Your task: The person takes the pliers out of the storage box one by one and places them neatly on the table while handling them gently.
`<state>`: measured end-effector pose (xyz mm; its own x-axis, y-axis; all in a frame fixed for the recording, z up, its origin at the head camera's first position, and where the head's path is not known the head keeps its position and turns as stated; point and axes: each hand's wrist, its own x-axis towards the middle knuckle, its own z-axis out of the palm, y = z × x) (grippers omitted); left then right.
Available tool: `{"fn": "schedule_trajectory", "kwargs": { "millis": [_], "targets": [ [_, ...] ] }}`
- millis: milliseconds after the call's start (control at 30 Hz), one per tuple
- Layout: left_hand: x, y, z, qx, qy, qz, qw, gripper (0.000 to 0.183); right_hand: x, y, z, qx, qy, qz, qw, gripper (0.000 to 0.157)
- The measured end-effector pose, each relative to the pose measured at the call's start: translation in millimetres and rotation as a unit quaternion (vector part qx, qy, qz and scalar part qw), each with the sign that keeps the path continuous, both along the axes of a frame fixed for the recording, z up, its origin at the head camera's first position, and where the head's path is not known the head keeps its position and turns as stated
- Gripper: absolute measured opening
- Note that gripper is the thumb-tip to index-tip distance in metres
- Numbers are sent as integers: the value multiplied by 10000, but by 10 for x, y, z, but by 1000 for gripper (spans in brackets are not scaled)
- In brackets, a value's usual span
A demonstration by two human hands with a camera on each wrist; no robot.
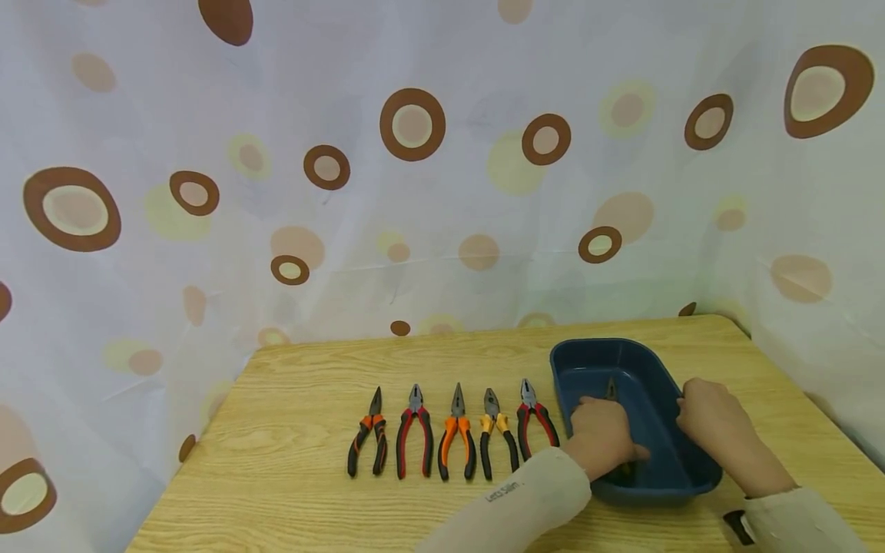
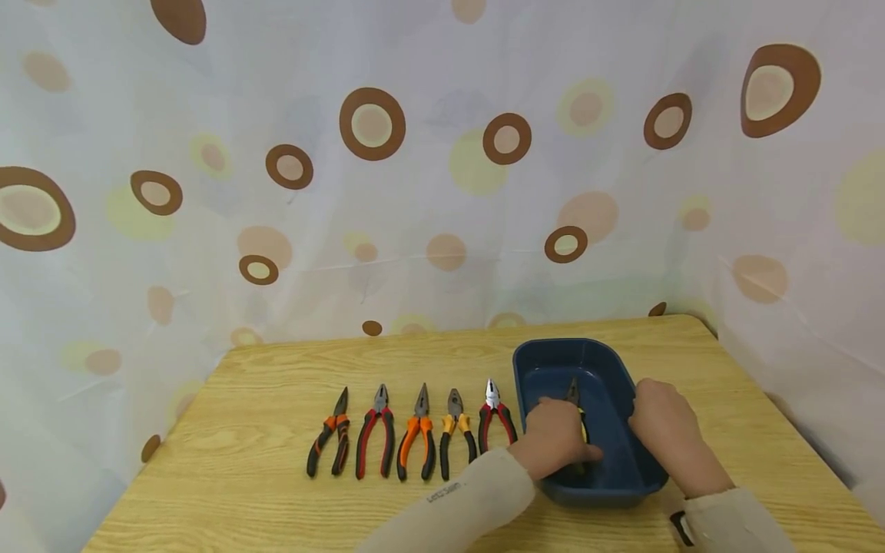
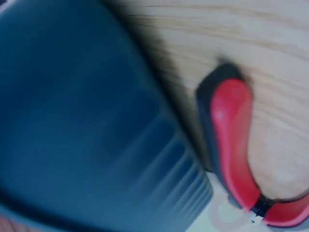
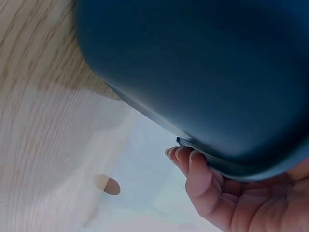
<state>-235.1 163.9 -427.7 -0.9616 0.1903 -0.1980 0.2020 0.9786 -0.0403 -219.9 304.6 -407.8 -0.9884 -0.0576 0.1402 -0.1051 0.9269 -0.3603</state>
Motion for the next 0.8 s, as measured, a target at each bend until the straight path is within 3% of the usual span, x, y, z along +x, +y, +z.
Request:
{"fn": "schedule_trajectory", "kwargs": {
  "millis": [200, 400, 600, 800],
  "targets": [
    [82, -47, 122, 222, 161, -190, 9994, 56, -9, -3, 4, -25, -83, -51, 9999, 19],
    [133, -135, 225, 478, 94, -175, 9987, 65, -5, -16, 0, -56, -143, -55, 9999, 19],
    [205, -364, 370, 951, 314, -642, 9929, 62, 16, -15, -8, -53, -21, 44, 10000, 20],
    [301, -602, 540, 1584, 317, -689, 9845, 56, 11, -9, 19, -3, 34, 74, 10000, 19]
  ]
}}
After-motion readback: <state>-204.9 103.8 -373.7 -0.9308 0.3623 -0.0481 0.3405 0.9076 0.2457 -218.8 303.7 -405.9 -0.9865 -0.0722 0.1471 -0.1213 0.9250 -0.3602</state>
